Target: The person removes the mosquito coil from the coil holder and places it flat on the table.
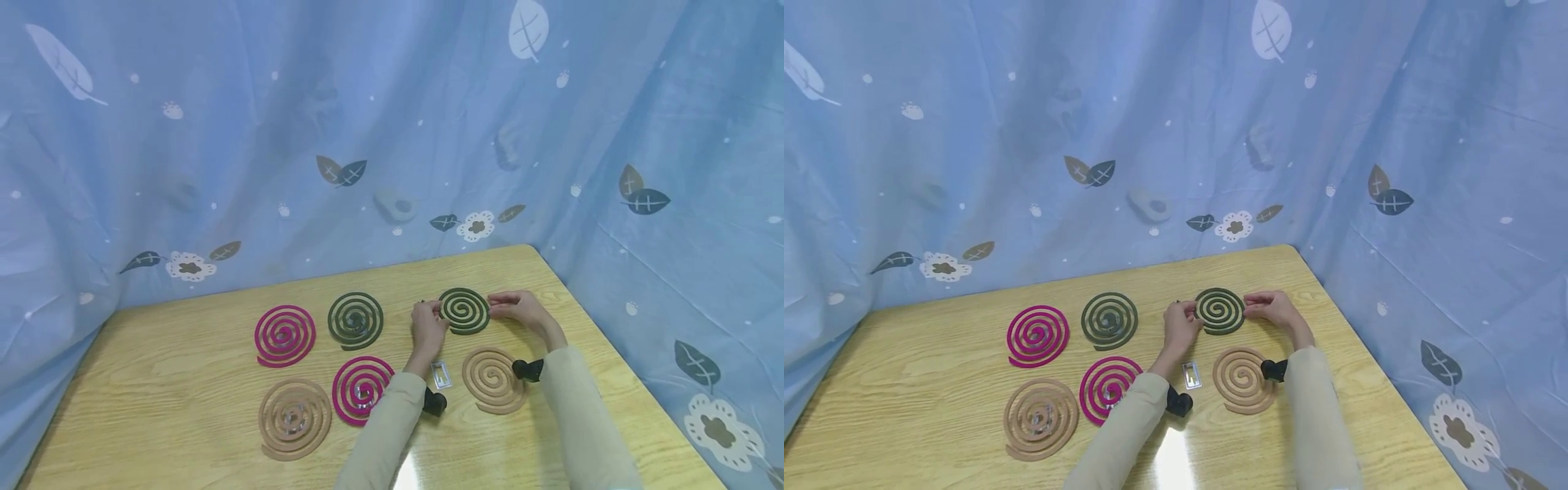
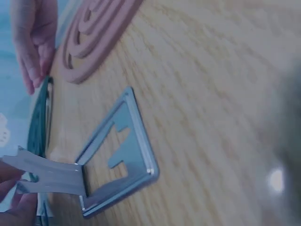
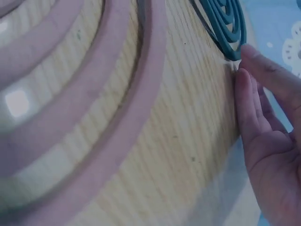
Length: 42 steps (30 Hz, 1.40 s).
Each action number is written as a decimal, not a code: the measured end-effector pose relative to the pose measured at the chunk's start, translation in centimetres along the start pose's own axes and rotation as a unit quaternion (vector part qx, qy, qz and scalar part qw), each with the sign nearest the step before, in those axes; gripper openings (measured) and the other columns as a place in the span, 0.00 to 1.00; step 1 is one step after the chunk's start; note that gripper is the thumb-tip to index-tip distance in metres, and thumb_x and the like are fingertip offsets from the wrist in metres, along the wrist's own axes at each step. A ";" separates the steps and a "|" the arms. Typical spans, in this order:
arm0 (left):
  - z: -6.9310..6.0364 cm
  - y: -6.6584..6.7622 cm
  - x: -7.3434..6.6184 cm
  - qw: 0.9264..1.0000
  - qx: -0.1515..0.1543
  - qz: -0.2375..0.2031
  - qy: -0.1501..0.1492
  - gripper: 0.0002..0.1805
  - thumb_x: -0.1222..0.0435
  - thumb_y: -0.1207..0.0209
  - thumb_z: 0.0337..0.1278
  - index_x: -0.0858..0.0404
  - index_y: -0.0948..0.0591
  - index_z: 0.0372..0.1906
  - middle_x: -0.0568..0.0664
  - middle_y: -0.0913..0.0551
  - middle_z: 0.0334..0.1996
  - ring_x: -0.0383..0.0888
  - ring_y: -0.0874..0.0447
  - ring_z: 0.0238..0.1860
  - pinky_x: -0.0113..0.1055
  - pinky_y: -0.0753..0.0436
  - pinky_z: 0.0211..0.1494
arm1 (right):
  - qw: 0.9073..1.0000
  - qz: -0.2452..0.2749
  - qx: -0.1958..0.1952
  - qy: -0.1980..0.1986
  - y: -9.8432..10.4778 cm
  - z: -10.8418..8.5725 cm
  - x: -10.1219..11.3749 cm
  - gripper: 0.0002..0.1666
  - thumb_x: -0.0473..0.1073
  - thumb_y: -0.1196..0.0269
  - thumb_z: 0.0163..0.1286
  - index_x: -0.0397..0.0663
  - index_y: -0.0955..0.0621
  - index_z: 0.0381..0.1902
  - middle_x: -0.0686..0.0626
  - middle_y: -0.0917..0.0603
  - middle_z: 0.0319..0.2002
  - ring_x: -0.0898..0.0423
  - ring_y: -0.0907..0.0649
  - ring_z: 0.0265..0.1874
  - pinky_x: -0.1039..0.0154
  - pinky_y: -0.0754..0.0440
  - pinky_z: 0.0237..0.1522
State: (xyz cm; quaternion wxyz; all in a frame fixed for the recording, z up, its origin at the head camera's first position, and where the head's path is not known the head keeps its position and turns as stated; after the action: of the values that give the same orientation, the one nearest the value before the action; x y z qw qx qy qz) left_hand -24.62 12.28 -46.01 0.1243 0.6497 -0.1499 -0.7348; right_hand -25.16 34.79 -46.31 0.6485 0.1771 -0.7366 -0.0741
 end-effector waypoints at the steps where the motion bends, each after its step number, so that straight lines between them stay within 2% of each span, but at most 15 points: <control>1: -0.1 0.1 0.0 1.000 0.001 -0.003 -0.007 0.18 0.82 0.36 0.45 0.74 0.18 0.46 0.61 0.20 0.37 0.50 0.23 0.38 0.33 0.17 0.40 | 1.000 0.005 -0.008 0.002 0.1 -0.2 -0.1 0.29 0.33 0.36 0.65 0.25 0.30 0.61 0.30 0.22 0.55 0.65 0.17 0.43 0.74 0.18 0.46; 4: -0.3 0.4 -0.2 0.999 0.005 -0.016 -0.029 0.17 0.79 0.36 0.48 0.74 0.19 0.48 0.62 0.19 0.42 0.54 0.20 0.43 0.38 0.15 0.47 | 0.999 0.032 -0.031 0.017 0.1 -0.7 -0.3 0.29 0.35 0.37 0.66 0.26 0.30 0.62 0.29 0.26 0.58 0.68 0.18 0.44 0.74 0.18 0.47; 9: -0.6 1.2 -0.6 0.997 0.018 -0.057 -0.056 0.17 0.76 0.36 0.52 0.71 0.19 0.49 0.61 0.18 0.49 0.57 0.19 0.48 0.44 0.16 0.53 | 0.996 0.065 -0.041 0.056 0.0 -1.4 -0.3 0.29 0.35 0.39 0.68 0.25 0.31 0.62 0.30 0.28 0.61 0.66 0.18 0.46 0.68 0.17 0.49; 14: -1.1 1.8 -0.8 0.992 0.059 -0.094 -0.064 0.18 0.75 0.36 0.53 0.69 0.19 0.52 0.58 0.18 0.52 0.56 0.20 0.52 0.39 0.16 0.53 | 0.994 0.062 -0.042 0.082 -0.6 -2.3 0.1 0.27 0.35 0.37 0.67 0.26 0.29 0.60 0.35 0.23 0.58 0.63 0.17 0.46 0.65 0.16 0.48; 18: -1.8 2.5 -1.1 0.987 0.089 -0.104 -0.081 0.18 0.73 0.36 0.54 0.67 0.19 0.52 0.56 0.18 0.53 0.55 0.21 0.53 0.34 0.16 0.51 | 0.992 0.052 -0.031 0.109 -1.8 -3.0 1.1 0.27 0.36 0.37 0.66 0.25 0.28 0.59 0.31 0.24 0.57 0.62 0.17 0.45 0.62 0.15 0.48; 20: -2.2 2.8 -1.3 0.985 0.102 -0.102 -0.096 0.18 0.72 0.36 0.55 0.67 0.19 0.52 0.55 0.18 0.52 0.55 0.20 0.52 0.35 0.15 0.51 | 0.992 0.035 -0.029 0.119 -2.4 -3.3 1.7 0.26 0.38 0.36 0.66 0.27 0.26 0.58 0.31 0.24 0.57 0.63 0.18 0.45 0.64 0.15 0.47; 23: -2.8 3.3 -1.6 0.982 0.114 -0.102 -0.108 0.17 0.72 0.36 0.55 0.66 0.18 0.52 0.54 0.17 0.50 0.54 0.19 0.50 0.36 0.15 0.51 | 0.990 0.021 -0.023 0.135 -3.3 -3.8 2.6 0.25 0.39 0.36 0.66 0.29 0.25 0.57 0.30 0.24 0.56 0.59 0.18 0.48 0.67 0.17 0.48; 27: -3.7 4.2 -1.9 0.981 0.120 -0.111 -0.101 0.17 0.72 0.36 0.55 0.66 0.18 0.52 0.54 0.17 0.49 0.53 0.18 0.49 0.28 0.15 0.46 | 0.987 0.015 -0.006 0.158 -4.3 -4.5 3.7 0.24 0.38 0.37 0.67 0.28 0.25 0.56 0.39 0.19 0.54 0.48 0.20 0.52 0.70 0.18 0.49; 30: -4.5 4.9 -1.9 0.980 0.124 -0.116 -0.103 0.17 0.72 0.36 0.55 0.66 0.18 0.52 0.54 0.17 0.49 0.50 0.18 0.49 0.25 0.16 0.44 | 0.984 0.016 0.008 0.178 -5.1 -5.3 4.3 0.22 0.35 0.38 0.67 0.26 0.25 0.56 0.51 0.17 0.51 0.46 0.19 0.50 0.69 0.17 0.49; 32: -5.1 5.4 -1.8 0.979 0.130 -0.118 -0.102 0.17 0.71 0.36 0.56 0.66 0.19 0.52 0.54 0.18 0.49 0.48 0.18 0.49 0.25 0.16 0.45 | 0.981 0.020 0.017 0.193 -5.6 -5.9 4.6 0.21 0.32 0.39 0.67 0.24 0.26 0.55 0.56 0.17 0.50 0.48 0.18 0.48 0.69 0.17 0.48; 37: -6.7 7.2 -1.4 0.976 0.142 -0.137 -0.092 0.18 0.69 0.37 0.57 0.66 0.19 0.54 0.55 0.18 0.49 0.53 0.19 0.51 0.29 0.16 0.47 | 0.976 0.039 0.049 0.209 -6.8 -7.2 5.3 0.20 0.30 0.42 0.68 0.24 0.27 0.56 0.55 0.17 0.51 0.55 0.18 0.50 0.67 0.16 0.49; 42: -8.1 9.5 -0.4 0.976 0.143 -0.142 -0.078 0.19 0.71 0.37 0.57 0.66 0.20 0.55 0.54 0.19 0.52 0.55 0.20 0.52 0.33 0.16 0.50 | 0.971 0.054 0.078 0.218 -7.9 -8.3 5.9 0.19 0.29 0.42 0.68 0.26 0.26 0.56 0.56 0.17 0.52 0.57 0.18 0.49 0.66 0.16 0.50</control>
State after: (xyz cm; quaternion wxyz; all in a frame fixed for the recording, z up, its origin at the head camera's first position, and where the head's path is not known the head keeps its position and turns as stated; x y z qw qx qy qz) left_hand -16.64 3.19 -42.92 -0.0874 0.6163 -0.1693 -0.7641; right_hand -16.26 26.34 -42.32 0.7808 0.1995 -0.5891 0.0592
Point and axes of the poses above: each hand's wrist, its own z-axis towards the middle knuckle, its own y-axis out of the back of the hand, x = y × z, the point moved 2 cm from there along z, towards the middle knuckle
